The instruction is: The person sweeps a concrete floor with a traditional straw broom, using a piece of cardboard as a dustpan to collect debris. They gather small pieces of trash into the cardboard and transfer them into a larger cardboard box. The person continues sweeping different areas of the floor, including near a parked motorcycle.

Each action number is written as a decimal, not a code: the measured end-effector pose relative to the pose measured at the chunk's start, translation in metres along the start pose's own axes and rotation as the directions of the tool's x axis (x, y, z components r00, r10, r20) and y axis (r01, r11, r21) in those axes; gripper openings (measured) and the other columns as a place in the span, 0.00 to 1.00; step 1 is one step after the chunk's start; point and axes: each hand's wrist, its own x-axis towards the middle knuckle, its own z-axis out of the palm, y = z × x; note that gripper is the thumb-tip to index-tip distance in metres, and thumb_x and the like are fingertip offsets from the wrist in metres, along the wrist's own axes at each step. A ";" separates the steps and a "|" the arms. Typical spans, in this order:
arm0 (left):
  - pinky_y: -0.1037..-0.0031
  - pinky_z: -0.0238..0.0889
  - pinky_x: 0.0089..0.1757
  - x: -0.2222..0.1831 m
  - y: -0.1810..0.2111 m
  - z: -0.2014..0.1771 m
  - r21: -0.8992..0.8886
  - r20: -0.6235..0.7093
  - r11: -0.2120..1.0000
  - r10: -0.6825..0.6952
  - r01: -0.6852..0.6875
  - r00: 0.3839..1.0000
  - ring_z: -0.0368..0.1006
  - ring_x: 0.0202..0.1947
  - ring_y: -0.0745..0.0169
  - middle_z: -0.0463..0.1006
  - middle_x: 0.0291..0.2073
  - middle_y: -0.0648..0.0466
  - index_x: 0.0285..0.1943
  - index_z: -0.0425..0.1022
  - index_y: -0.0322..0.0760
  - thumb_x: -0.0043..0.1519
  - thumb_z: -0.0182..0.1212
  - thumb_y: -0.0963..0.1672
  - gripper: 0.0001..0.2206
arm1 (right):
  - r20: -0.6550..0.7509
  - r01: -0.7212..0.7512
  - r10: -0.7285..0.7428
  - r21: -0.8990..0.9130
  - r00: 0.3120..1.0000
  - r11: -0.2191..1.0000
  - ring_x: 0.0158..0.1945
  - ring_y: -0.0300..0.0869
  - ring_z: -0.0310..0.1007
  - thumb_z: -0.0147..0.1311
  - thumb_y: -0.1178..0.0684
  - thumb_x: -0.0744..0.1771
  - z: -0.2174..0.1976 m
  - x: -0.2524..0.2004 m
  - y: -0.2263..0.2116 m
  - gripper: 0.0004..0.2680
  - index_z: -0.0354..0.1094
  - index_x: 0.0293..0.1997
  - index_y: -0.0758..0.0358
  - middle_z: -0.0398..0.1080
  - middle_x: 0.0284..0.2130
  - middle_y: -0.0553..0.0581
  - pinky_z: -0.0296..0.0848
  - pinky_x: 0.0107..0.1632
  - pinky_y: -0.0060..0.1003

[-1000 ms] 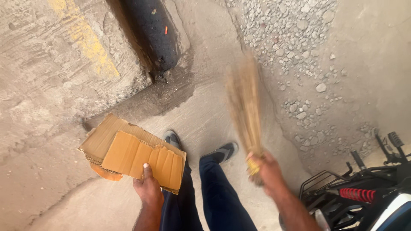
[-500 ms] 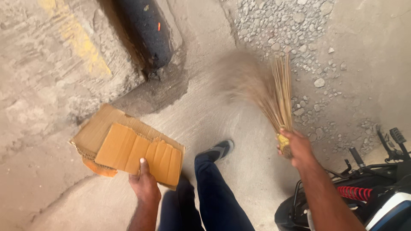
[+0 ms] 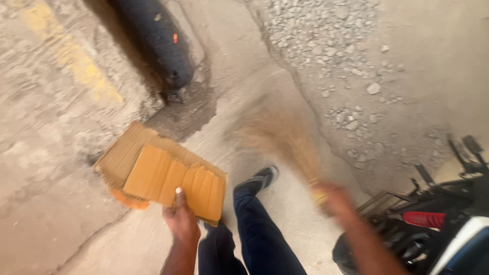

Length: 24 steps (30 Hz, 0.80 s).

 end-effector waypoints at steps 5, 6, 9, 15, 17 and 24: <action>0.68 0.66 0.55 0.021 0.003 0.009 0.023 0.084 0.999 0.043 -0.045 0.996 0.71 0.56 0.59 0.74 0.58 0.46 0.66 0.66 0.26 0.70 0.52 0.41 0.16 | -0.200 0.046 -0.047 -0.009 0.979 0.999 0.28 0.45 0.68 0.61 0.48 0.65 -0.056 0.008 -0.062 0.14 0.70 0.52 0.62 0.72 0.32 0.58 0.67 0.26 0.40; 0.68 0.66 0.55 0.025 0.005 0.017 0.013 0.093 1.000 0.018 -0.020 0.996 0.71 0.56 0.58 0.75 0.58 0.46 0.66 0.66 0.26 0.70 0.52 0.41 0.16 | -0.195 0.067 -0.066 -0.001 0.979 0.998 0.29 0.44 0.69 0.60 0.47 0.65 -0.060 -0.003 -0.068 0.14 0.70 0.54 0.61 0.72 0.33 0.57 0.69 0.27 0.40; 0.67 0.66 0.55 0.034 0.018 0.037 0.017 0.123 0.997 -0.082 0.080 0.989 0.72 0.56 0.57 0.75 0.59 0.46 0.67 0.65 0.27 0.69 0.52 0.42 0.18 | -0.257 0.067 -0.040 0.097 0.966 0.993 0.31 0.43 0.70 0.58 0.46 0.65 -0.048 -0.045 -0.054 0.17 0.68 0.58 0.61 0.72 0.36 0.56 0.71 0.30 0.40; 0.66 0.66 0.56 0.064 0.059 0.069 0.130 0.272 0.968 -0.243 0.215 0.931 0.71 0.57 0.57 0.74 0.60 0.47 0.68 0.64 0.29 0.68 0.52 0.42 0.19 | -0.365 -0.001 0.124 0.318 0.923 0.948 0.31 0.47 0.70 0.58 0.48 0.64 0.025 -0.104 0.089 0.21 0.62 0.66 0.55 0.71 0.35 0.61 0.73 0.32 0.46; 0.67 0.67 0.55 0.089 0.074 0.078 0.188 0.322 0.952 -0.290 0.240 0.901 0.72 0.58 0.58 0.74 0.59 0.48 0.67 0.65 0.30 0.68 0.52 0.43 0.19 | -0.387 -0.100 0.257 0.382 0.886 0.919 0.28 0.48 0.67 0.60 0.55 0.64 0.068 -0.103 0.141 0.20 0.61 0.63 0.56 0.69 0.31 0.63 0.71 0.30 0.49; 0.67 0.67 0.52 0.200 0.131 0.058 0.343 0.375 0.938 -0.177 0.041 0.910 0.72 0.53 0.57 0.76 0.55 0.46 0.63 0.68 0.27 0.68 0.56 0.43 0.17 | -0.018 -0.096 0.203 0.835 0.979 0.541 0.34 0.45 0.69 0.59 0.57 0.66 0.240 0.044 0.088 0.08 0.63 0.45 0.60 0.66 0.34 0.57 0.77 0.39 0.47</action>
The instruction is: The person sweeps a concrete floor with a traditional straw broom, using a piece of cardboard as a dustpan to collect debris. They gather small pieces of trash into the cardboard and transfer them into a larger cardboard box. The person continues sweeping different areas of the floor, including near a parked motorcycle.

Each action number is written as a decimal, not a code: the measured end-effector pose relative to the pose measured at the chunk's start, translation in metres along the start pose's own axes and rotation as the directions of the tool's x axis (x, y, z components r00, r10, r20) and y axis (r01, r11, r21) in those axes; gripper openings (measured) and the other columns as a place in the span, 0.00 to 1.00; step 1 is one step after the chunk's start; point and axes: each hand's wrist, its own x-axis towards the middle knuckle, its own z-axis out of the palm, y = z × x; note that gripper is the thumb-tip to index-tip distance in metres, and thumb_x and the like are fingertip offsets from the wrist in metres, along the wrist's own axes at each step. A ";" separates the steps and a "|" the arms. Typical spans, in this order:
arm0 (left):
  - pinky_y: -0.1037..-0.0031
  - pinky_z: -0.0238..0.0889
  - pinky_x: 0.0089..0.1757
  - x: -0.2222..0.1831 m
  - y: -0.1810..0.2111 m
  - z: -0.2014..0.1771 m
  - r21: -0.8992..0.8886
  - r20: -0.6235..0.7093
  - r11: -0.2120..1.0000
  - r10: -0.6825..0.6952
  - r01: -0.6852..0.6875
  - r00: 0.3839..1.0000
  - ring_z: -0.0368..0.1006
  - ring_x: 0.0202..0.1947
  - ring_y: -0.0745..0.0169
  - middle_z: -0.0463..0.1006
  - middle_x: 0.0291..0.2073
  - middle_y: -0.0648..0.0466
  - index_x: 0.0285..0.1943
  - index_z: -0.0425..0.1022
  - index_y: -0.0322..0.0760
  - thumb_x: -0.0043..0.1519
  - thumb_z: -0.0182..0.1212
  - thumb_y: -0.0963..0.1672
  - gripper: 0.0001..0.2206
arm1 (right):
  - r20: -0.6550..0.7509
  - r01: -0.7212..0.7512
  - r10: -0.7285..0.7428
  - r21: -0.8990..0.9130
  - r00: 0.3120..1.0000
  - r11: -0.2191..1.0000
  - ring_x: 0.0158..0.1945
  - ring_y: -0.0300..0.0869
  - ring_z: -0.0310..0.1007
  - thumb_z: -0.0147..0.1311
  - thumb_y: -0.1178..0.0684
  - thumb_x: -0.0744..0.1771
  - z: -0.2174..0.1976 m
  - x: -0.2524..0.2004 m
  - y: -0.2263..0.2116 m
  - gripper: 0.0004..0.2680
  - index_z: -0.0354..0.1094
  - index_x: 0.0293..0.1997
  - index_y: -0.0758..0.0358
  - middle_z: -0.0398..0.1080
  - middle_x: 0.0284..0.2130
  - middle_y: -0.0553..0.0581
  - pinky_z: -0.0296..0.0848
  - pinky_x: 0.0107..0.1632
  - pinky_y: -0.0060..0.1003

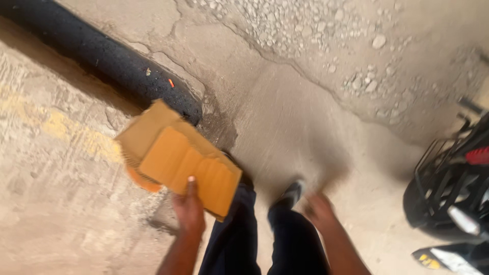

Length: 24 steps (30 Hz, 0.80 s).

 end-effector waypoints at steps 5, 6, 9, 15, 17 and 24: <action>0.69 0.66 0.54 0.027 0.025 -0.025 0.050 0.045 0.992 0.111 -0.113 0.993 0.71 0.56 0.60 0.74 0.59 0.48 0.66 0.66 0.29 0.69 0.52 0.41 0.17 | 0.238 0.453 -0.418 -0.120 0.877 0.883 0.36 0.44 0.71 0.59 0.63 0.63 0.239 -0.007 -0.052 0.25 0.55 0.68 0.60 0.68 0.37 0.57 0.73 0.33 0.41; 0.69 0.66 0.54 0.026 0.027 -0.026 0.052 0.046 0.992 0.116 -0.118 0.992 0.71 0.56 0.59 0.73 0.59 0.47 0.66 0.66 0.29 0.69 0.52 0.41 0.16 | 0.192 0.402 -0.362 -0.239 0.912 0.884 0.36 0.43 0.72 0.57 0.64 0.63 0.266 -0.022 -0.075 0.24 0.54 0.67 0.60 0.69 0.37 0.57 0.74 0.32 0.41; 0.67 0.66 0.55 0.023 0.037 -0.017 0.044 0.032 0.995 0.092 -0.094 0.995 0.71 0.57 0.58 0.73 0.60 0.47 0.67 0.66 0.28 0.70 0.51 0.40 0.16 | 0.137 0.382 -0.360 -0.204 0.923 0.902 0.32 0.42 0.70 0.56 0.64 0.63 0.284 -0.086 -0.122 0.26 0.53 0.69 0.58 0.68 0.36 0.58 0.71 0.25 0.38; 0.66 0.66 0.56 0.021 0.039 0.004 -0.037 0.020 0.999 0.010 -0.009 1.000 0.71 0.58 0.57 0.73 0.60 0.48 0.68 0.64 0.33 0.67 0.53 0.41 0.19 | -0.211 0.201 -0.263 -0.275 0.942 0.940 0.23 0.38 0.63 0.52 0.60 0.65 0.163 -0.152 -0.069 0.34 0.33 0.79 0.43 0.68 0.39 0.60 0.66 0.19 0.33; 0.66 0.65 0.56 0.025 0.031 0.006 -0.004 0.027 0.998 -0.060 0.060 0.998 0.70 0.59 0.57 0.73 0.60 0.48 0.67 0.65 0.31 0.68 0.54 0.41 0.18 | -0.324 0.090 -0.145 -0.179 0.935 0.980 0.24 0.40 0.65 0.52 0.62 0.64 0.098 -0.148 -0.015 0.36 0.30 0.79 0.43 0.67 0.35 0.60 0.67 0.21 0.33; 0.68 0.64 0.57 0.029 0.021 -0.008 0.047 0.084 0.998 0.041 -0.045 0.996 0.69 0.60 0.59 0.72 0.61 0.48 0.67 0.65 0.29 0.69 0.53 0.41 0.18 | -0.112 -0.009 0.031 0.194 0.993 0.981 0.15 0.39 0.56 0.57 0.60 0.66 0.028 -0.044 0.069 0.10 0.53 0.36 0.60 0.58 0.18 0.53 0.60 0.16 0.37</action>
